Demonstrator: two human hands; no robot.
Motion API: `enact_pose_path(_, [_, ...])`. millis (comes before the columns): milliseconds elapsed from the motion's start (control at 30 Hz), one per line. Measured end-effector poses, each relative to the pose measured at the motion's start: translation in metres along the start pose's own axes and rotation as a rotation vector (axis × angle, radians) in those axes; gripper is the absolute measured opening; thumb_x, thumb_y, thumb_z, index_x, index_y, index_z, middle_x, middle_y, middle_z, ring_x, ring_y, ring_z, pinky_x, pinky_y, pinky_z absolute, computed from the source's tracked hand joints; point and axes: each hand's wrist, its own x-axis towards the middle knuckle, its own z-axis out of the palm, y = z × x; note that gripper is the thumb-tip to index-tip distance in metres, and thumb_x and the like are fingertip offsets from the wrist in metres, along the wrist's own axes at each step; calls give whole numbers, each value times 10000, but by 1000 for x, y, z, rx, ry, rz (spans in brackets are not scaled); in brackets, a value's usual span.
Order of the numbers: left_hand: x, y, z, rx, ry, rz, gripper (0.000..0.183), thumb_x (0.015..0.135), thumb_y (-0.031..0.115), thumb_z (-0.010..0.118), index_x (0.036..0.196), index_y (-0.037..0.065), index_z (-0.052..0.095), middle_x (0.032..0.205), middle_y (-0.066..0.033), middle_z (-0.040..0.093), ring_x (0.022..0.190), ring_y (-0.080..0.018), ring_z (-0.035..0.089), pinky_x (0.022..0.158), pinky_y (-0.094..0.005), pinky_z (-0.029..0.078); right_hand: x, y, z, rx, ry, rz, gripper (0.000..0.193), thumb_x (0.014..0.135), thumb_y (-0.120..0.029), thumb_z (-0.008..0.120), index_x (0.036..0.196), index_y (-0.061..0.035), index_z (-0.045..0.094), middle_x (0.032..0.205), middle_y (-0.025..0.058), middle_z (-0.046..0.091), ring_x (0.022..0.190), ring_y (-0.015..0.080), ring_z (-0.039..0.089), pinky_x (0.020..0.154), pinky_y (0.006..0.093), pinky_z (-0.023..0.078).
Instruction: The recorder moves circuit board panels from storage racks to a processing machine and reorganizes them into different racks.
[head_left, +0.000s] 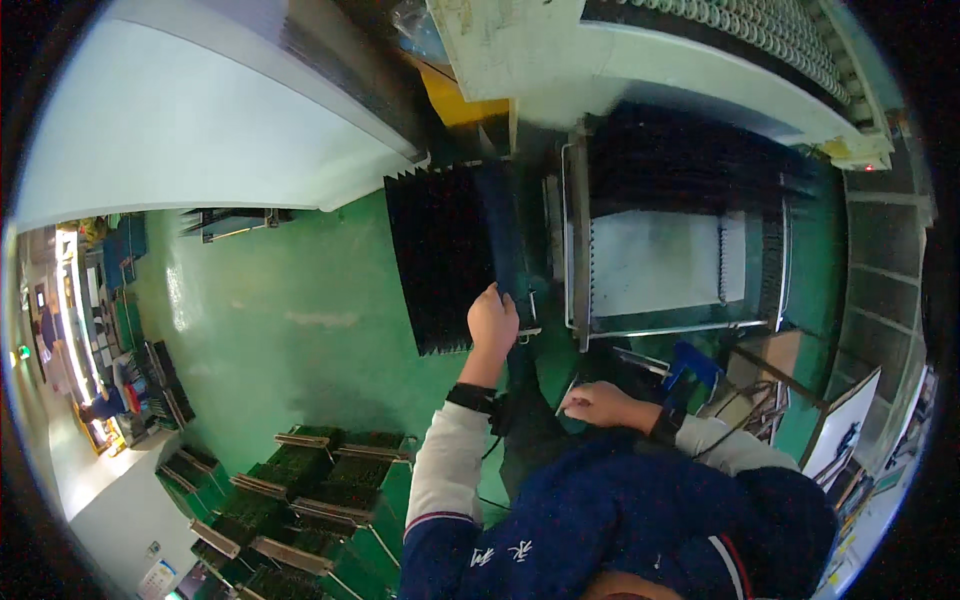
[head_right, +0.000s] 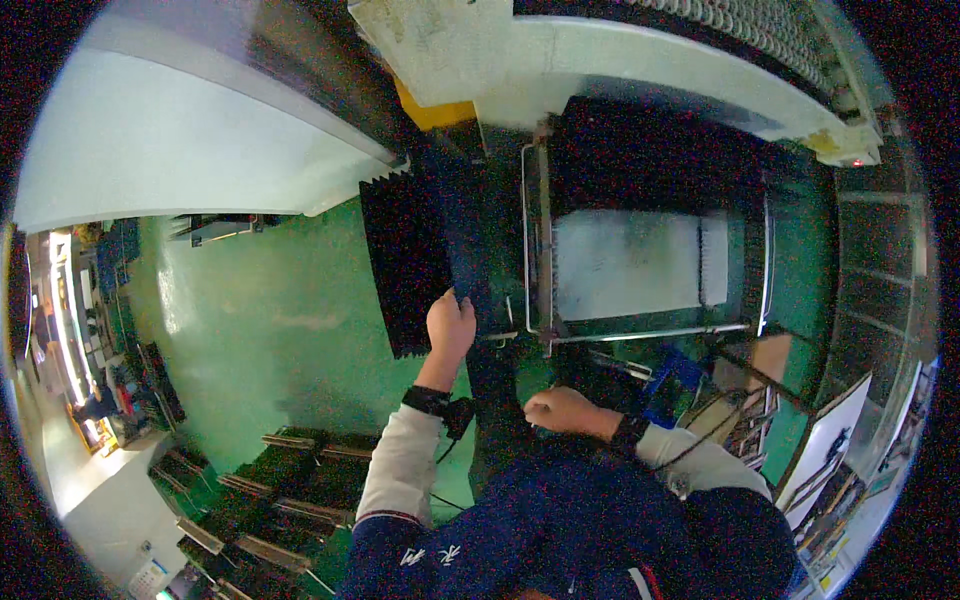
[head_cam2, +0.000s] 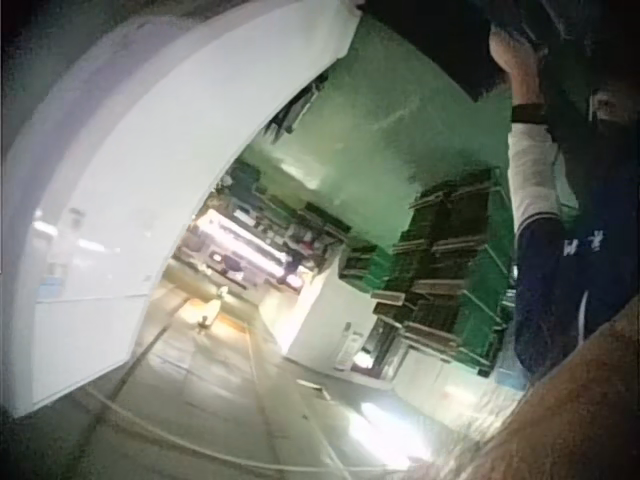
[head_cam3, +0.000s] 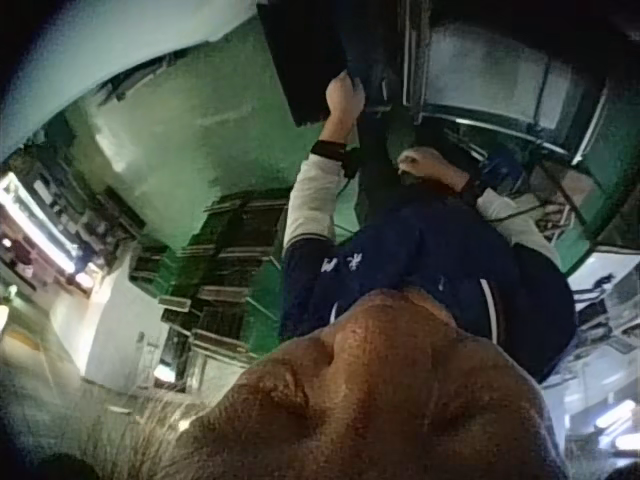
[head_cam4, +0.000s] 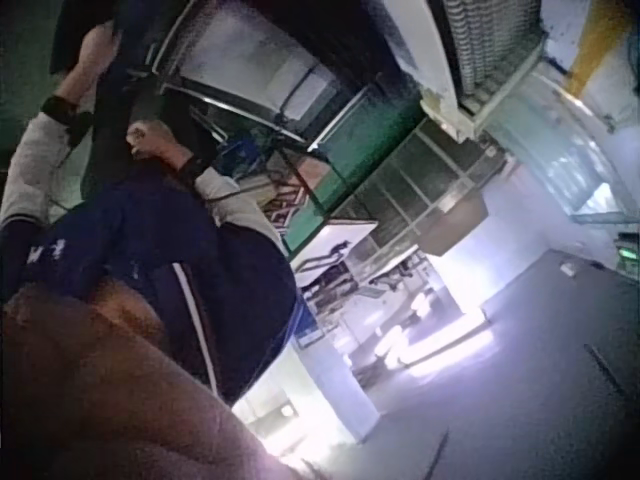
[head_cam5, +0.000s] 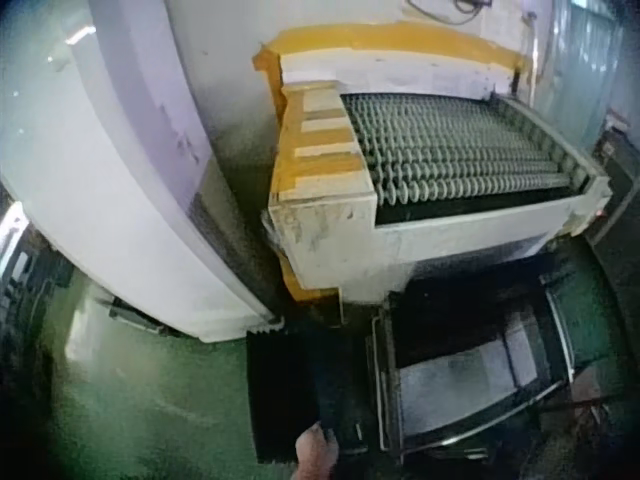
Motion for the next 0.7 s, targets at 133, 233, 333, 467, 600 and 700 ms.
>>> enact_pose_path(133, [37,-1,38,-12,-15,-49,201,837,183,552,922,8,604,816,-225,642,804,-404,621,714,-489,492,-37,-9,-72,137,-131,13,280,877,-283,627,1060,-75,671,991,93,691,880,207,668,740,342,522])
enact_pose_path(233, [52,-14,61,55,28,-52,239,827,153,550,991,-8,616,857,-212,654,803,-373,640,703,-468,514,-75,-48,-140,370,-128,198,270,880,-249,638,1064,-55,673,968,79,697,876,169,661,742,315,528])
enact_pose_path(333, [70,-6,69,72,-26,-113,259,808,146,557,1007,-12,608,867,-212,655,810,-375,641,713,-462,522,-117,-69,-202,526,134,189,256,908,-195,602,1069,-3,653,953,97,694,847,160,661,716,279,534])
enact_pose_path(467, [81,-13,79,88,5,-111,318,763,124,587,1045,-23,604,870,-209,656,819,-376,638,721,-454,522,-154,-74,-261,437,714,69,209,940,-130,505,1016,4,647,911,102,686,813,165,654,723,289,531])
enact_pose_path(600, [89,5,78,42,-22,-122,332,735,108,607,1040,-24,610,876,-211,658,842,-377,639,723,-455,521,-159,-69,-293,18,1013,13,167,903,-79,531,998,-1,645,931,92,675,857,175,637,770,307,506])
enact_pose_path(700, [93,9,76,78,-59,-165,322,773,137,597,1059,-12,611,909,-210,660,881,-372,639,729,-454,520,-149,-63,-303,-346,1039,-40,171,845,-35,574,999,-2,641,974,110,658,905,229,623,804,337,488])
